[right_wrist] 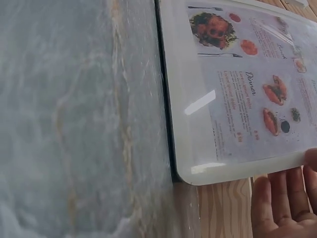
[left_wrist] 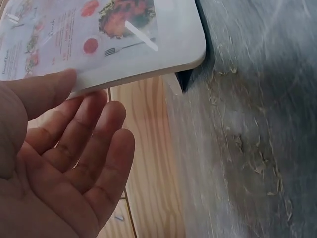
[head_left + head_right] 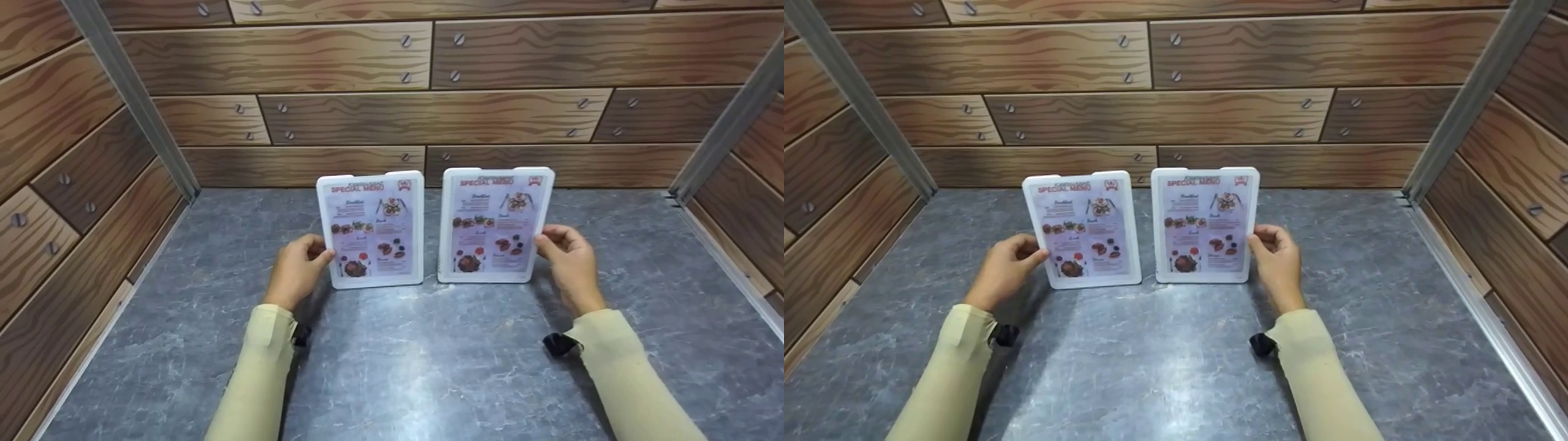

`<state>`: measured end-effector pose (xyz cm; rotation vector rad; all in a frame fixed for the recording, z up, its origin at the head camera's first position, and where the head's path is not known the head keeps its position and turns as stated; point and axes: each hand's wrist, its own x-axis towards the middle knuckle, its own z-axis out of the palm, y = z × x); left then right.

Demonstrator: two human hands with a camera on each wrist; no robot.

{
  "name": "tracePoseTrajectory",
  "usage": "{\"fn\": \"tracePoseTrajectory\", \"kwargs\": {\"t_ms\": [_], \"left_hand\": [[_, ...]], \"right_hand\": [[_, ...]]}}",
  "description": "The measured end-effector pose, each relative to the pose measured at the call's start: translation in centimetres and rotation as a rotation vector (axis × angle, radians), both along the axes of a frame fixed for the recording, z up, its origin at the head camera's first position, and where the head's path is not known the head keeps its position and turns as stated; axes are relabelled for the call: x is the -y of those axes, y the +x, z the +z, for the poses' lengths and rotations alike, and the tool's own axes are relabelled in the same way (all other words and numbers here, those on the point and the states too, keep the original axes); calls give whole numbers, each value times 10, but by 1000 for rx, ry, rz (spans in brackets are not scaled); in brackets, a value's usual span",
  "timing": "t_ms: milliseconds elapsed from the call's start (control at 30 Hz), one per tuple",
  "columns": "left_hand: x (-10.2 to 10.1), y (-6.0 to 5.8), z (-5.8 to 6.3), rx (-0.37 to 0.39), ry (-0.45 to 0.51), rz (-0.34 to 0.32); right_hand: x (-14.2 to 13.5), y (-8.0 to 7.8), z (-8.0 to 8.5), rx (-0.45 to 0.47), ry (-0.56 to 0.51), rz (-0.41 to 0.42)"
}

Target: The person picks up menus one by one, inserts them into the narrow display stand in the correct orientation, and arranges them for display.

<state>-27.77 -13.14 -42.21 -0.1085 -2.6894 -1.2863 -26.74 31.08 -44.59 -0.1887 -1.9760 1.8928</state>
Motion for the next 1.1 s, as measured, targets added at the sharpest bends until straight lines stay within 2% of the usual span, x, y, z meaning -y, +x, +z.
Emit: {"fn": "tracePoseTrajectory", "kwargs": {"t_ms": [600,733,1100], "left_hand": [[-12,-2,1,-31,-82,11],[-13,-1,1,-28,-75,11],[-14,-3,5,-2,-90,0]], "right_hand": [[-12,1,-2,15,-21,12],[-15,2,-2,27,2,13],[-17,5,-1,17,-19,1]]}}
